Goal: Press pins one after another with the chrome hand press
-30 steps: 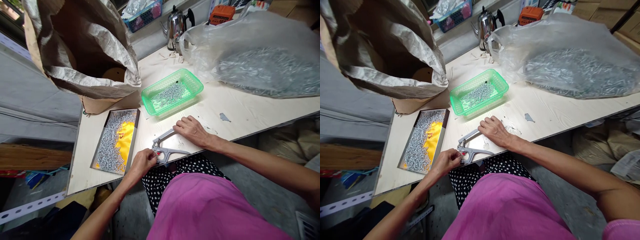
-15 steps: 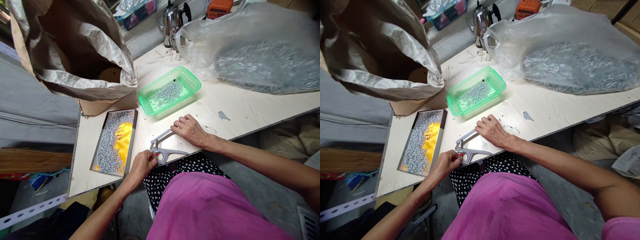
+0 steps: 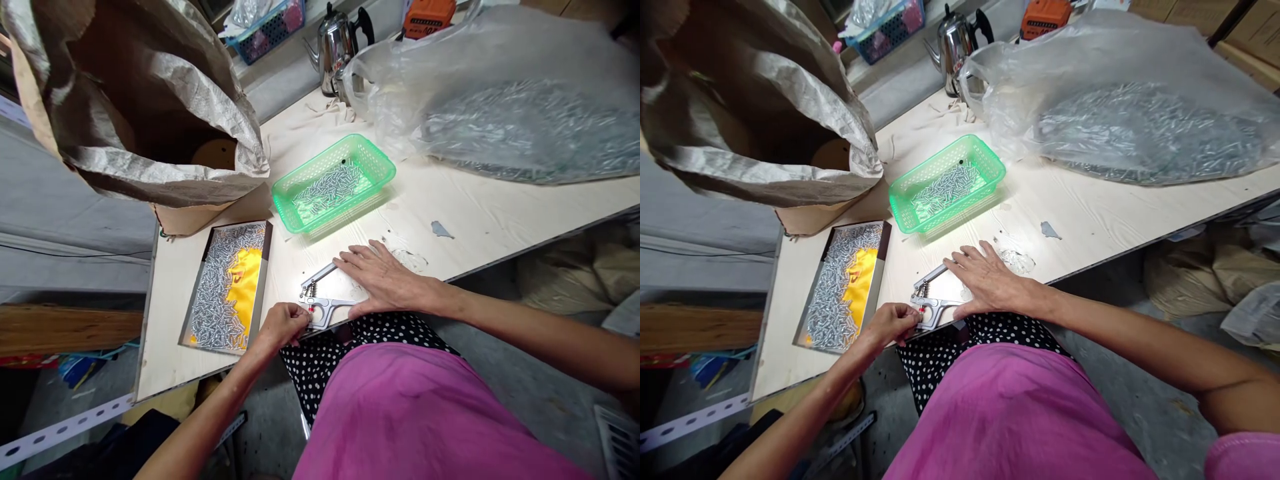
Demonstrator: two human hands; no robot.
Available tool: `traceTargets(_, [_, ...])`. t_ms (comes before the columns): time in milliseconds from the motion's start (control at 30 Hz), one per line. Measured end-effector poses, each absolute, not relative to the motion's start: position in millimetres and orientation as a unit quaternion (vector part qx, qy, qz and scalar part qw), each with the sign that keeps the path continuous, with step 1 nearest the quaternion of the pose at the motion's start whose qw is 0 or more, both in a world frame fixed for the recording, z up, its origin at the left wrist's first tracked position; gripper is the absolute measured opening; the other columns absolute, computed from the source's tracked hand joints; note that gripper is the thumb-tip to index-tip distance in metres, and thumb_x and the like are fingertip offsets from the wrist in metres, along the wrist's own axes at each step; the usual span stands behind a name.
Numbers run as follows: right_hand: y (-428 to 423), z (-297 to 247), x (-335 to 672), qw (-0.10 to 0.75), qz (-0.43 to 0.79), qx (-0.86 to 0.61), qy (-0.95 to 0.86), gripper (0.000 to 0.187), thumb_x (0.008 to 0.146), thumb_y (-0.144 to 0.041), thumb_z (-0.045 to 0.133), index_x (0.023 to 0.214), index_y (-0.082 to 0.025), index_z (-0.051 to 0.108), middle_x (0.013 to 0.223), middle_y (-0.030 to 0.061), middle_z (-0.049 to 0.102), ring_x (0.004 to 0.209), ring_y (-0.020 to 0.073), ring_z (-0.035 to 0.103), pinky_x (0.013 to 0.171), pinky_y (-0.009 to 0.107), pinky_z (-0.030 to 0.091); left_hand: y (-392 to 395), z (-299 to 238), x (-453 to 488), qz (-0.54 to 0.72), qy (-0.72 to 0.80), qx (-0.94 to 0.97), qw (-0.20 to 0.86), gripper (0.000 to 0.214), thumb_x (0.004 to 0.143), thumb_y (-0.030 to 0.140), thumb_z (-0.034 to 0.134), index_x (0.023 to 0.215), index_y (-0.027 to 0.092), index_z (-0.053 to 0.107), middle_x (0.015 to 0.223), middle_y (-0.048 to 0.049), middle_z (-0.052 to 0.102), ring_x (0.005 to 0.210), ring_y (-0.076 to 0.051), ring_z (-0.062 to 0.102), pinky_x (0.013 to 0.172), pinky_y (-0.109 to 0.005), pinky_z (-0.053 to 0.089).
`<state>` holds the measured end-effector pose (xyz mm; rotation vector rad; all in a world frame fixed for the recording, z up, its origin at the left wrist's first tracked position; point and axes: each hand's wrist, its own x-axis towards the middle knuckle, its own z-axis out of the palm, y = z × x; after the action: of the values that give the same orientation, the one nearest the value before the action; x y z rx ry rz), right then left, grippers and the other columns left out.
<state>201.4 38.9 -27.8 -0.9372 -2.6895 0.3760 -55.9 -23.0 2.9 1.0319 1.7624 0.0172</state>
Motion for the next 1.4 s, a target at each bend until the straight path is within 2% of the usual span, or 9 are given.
traceTargets(167, [29,-26,199,0.112,0.124,-0.338,-0.926,0.096,0.071,-0.060,0.072,0.147,-0.015,0.034,0.143,0.0222,0.044,0.132,0.0410,0.035,0.105,0.068,0.018,-23,2,-56,0.006,0.734,0.437,0.521,0.018,0.077,0.028,0.066,0.066,0.015,0.060,0.041,0.0071,0.049,0.034,-0.007,0.045,0.038,-0.018,0.038])
traceTargets(367, [25,-19,195,0.114,0.115,-0.343,-0.925,0.079,0.077,-0.043,0.072,0.143,-0.015,0.038,0.136,0.0200,0.051,0.123,0.0379,0.043,0.103,0.066,0.023,-25,3,-57,0.009,0.732,0.430,0.528,0.022,0.076,0.032,0.068,0.065,0.015,0.059,0.042,0.0071,0.049,0.035,-0.006,0.044,0.038,-0.017,0.040])
traceTargets(567, [23,-21,196,0.122,0.126,-0.341,-0.923,0.078,0.082,-0.042,0.067,0.146,-0.015,0.032,0.135,0.0182,0.052,0.119,0.0354,0.044,0.105,0.065,0.019,-25,5,-56,0.009,0.735,0.434,0.521,0.019,0.076,0.029,0.064,0.064,0.015,0.059,0.043,0.0067,0.049,0.036,-0.007,0.044,0.039,-0.018,0.041])
traceTargets(900, [33,-24,200,0.142,0.173,-0.349,-0.910,0.082,0.079,-0.056,0.067,0.142,-0.015,0.037,0.136,0.0193,0.051,0.124,0.0345,0.043,0.108,0.066,0.019,-23,7,-54,-0.006,0.728,0.445,0.522,0.017,0.078,0.029,0.063,0.068,0.015,0.059,0.043,0.0074,0.049,0.035,-0.008,0.045,0.040,-0.020,0.042])
traceTargets(1067, [34,-25,199,0.153,0.168,-0.327,-0.917,0.083,0.076,-0.048,0.073,0.143,-0.015,0.037,0.132,0.0177,0.054,0.121,0.0334,0.045,0.109,0.063,0.021,-25,7,-53,-0.008,0.741,0.420,0.524,0.014,0.080,0.028,0.060,0.075,0.015,0.060,0.044,0.0079,0.047,0.039,-0.008,0.045,0.044,-0.021,0.044])
traceTargets(1167, [32,-26,198,0.170,0.172,-0.306,-0.921,0.070,0.083,-0.039,0.068,0.142,-0.015,0.038,0.124,0.0157,0.058,0.114,0.0303,0.049,0.108,0.059,0.026,-33,14,-49,-0.051,0.748,0.500,0.434,0.018,0.085,0.028,0.056,0.074,0.015,0.062,0.052,0.0037,0.053,0.048,-0.011,0.052,0.052,-0.023,0.046])
traceTargets(1267, [28,-28,195,0.195,0.182,-0.277,-0.923,0.059,0.088,-0.031,0.063,0.139,-0.012,0.040,0.112,0.0144,0.060,0.103,0.0275,0.051,0.099,0.050,0.037,-45,22,-36,-0.058,0.721,0.651,0.230,0.024,0.091,0.031,0.052,0.077,0.016,0.065,0.075,-0.0039,0.063,0.072,-0.017,0.061,0.066,-0.029,0.049])
traceTargets(1367, [23,-33,192,0.209,0.189,-0.269,-0.921,0.058,0.090,-0.027,0.060,0.141,-0.009,0.038,0.108,0.0138,0.060,0.099,0.0266,0.051,0.092,0.044,0.042,-46,20,-20,-0.007,0.635,0.764,0.119,0.021,0.092,0.033,0.055,0.102,0.018,0.065,0.106,-0.0094,0.064,0.100,-0.025,0.058,0.083,-0.037,0.051])
traceTargets(1400, [21,-35,192,0.211,0.188,-0.270,-0.920,0.060,0.090,-0.026,0.059,0.142,-0.009,0.036,0.109,0.0139,0.060,0.100,0.0265,0.051,0.092,0.043,0.042,-42,16,-16,0.011,0.600,0.793,0.106,0.028,0.090,0.033,0.059,0.114,0.018,0.061,0.117,-0.0115,0.061,0.110,-0.027,0.054,0.090,-0.040,0.050])
